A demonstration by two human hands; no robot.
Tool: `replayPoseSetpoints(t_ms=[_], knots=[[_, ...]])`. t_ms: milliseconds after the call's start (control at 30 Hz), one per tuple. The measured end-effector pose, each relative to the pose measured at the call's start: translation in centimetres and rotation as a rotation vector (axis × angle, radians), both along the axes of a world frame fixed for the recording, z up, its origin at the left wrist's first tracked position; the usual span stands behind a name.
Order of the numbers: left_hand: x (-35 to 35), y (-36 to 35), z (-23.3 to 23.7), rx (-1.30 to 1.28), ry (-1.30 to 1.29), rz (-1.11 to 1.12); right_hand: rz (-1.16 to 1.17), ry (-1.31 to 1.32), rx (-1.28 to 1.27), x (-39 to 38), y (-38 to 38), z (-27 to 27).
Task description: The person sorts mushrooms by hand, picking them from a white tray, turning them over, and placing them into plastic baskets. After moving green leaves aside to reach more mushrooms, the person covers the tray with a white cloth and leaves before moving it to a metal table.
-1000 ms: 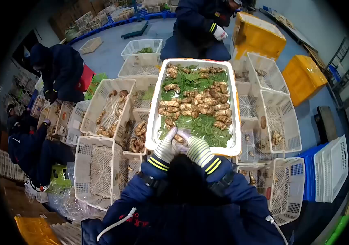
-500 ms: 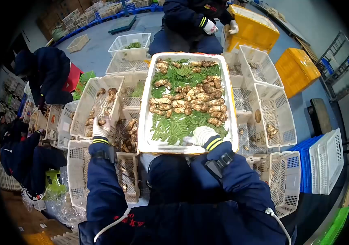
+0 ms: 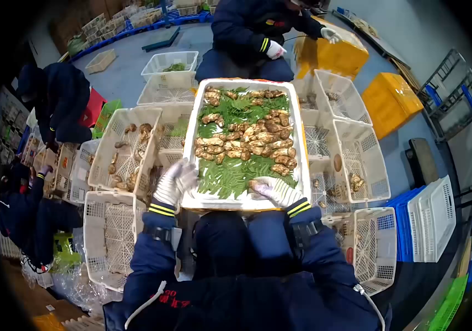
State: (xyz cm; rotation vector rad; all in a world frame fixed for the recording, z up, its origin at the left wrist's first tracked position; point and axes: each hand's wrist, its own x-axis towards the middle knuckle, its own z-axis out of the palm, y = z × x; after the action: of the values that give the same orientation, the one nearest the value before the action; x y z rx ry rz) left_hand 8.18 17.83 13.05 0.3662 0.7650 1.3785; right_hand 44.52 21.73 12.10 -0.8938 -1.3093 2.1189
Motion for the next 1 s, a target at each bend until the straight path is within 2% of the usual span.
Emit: replayPoseSetpoints(t_ms=[100, 167, 233, 267, 300, 367, 400, 433, 467, 500, 533, 567, 600, 633, 667, 700, 733, 767, 800, 833, 867, 900, 933, 967, 1000], knots=[[4.8, 0.3, -1.1, -0.015, 0.013, -0.181, -0.124, 0.109, -0.060, 1.0, -1.3, 0.8], [8.3, -0.6, -0.4, -0.030, 0.117, -0.182, -0.197, 0.165, -0.103, 1.5, -2.4, 1.6], [11.7, -2.7, 2.6, -0.048, 0.168, -0.291, -0.164, -0.122, 0.115, -0.1, -2.5, 3.2], [13.0, -3.3, 2.4, -0.045, 0.122, -0.314, -0.165, -0.465, 0.364, -1.3, -2.9, 4.8], [13.8, -3.8, 2.1, -0.042, 0.077, -0.337, -0.244, -0.514, 0.464, -2.0, -3.5, 3.5], [14.2, -4.2, 0.5, 0.049, 0.105, -0.409, -0.030, -0.538, 0.904, -4.3, -3.8, 4.7], [12.9, -4.2, 0.7, 0.075, 0.253, -0.474, 0.098, -0.190, 0.655, -5.1, -4.4, 7.0], [11.7, -4.6, -0.4, 0.072, 0.190, -0.426, 0.178, -0.337, 0.862, -5.5, -3.5, 5.7], [10.4, -5.0, -1.4, 0.071, 0.128, -0.379, 0.128, -0.360, 0.692, -4.7, -3.5, 4.9], [8.1, -6.0, -0.8, -0.008, 0.171, -0.310, 0.076, -0.381, 0.521, -4.4, -3.3, 6.2], [5.9, -6.9, 0.0, 0.000, 0.232, -0.259, 0.078, -0.638, 0.717, -3.1, -1.9, 5.8], [3.6, -7.9, 0.4, 0.007, 0.290, -0.206, 0.001, -0.763, 1.011, -1.7, 0.2, 2.9], [0.8, -9.1, -0.5, -0.058, 0.266, -0.138, -0.015, -0.942, 0.965, -0.4, 1.0, 4.3], [-1.9, -10.5, -1.8, -0.124, 0.242, -0.062, -0.147, -1.089, 1.165, 0.9, 2.4, 2.0], [-4.3, -11.8, -4.8, -0.120, 0.138, 0.053, -0.182, -1.075, 1.078, 1.6, 3.1, 2.4], [-6.4, -13.5, -7.0, -0.118, 0.041, 0.190, -0.238, -1.050, 1.297, 2.3, 4.3, 1.2], [-6.9, -14.9, -5.7, -0.159, -0.021, 0.222, -0.183, -1.116, 1.360, 2.8, 6.2, -0.5], [-8.1, -16.0, -6.6, -0.191, -0.093, 0.279, -0.108, -1.176, 1.338, 2.3, 6.4, 0.4], [-8.9, -16.6, -9.1, -0.217, -0.229, 0.325, 0.071, -1.344, 1.246, 1.2, 7.3, 1.4], [-10.0, -17.4, -11.8, -0.249, -0.365, 0.365, 0.175, -1.555, 1.136, 1.2, 9.1, -1.5], [-10.6, -18.0, -13.5, -0.282, -0.460, 0.406, 0.189, -1.560, 1.293, 1.0, 9.5, -2.8], [-10.2, -18.8, -13.4, -0.252, -0.364, 0.492, 0.188, -1.568, 1.447, 1.0, 9.9, -3.6], [-10.9, -19.9, -14.8, -0.345, -0.406, 0.470, 0.311, -1.684, 1.383, 0.7, 11.1, -4.9], [-12.4, -20.8, -18.5, -0.335, -0.400, 0.498, 0.424, -1.804, 1.306, -0.3, 11.9, -6.1], [-12.5, -21.4, -18.9, -0.376, -0.307, 0.531, 0.422, -1.858, 1.236, -0.9, 12.1, -6.6]])
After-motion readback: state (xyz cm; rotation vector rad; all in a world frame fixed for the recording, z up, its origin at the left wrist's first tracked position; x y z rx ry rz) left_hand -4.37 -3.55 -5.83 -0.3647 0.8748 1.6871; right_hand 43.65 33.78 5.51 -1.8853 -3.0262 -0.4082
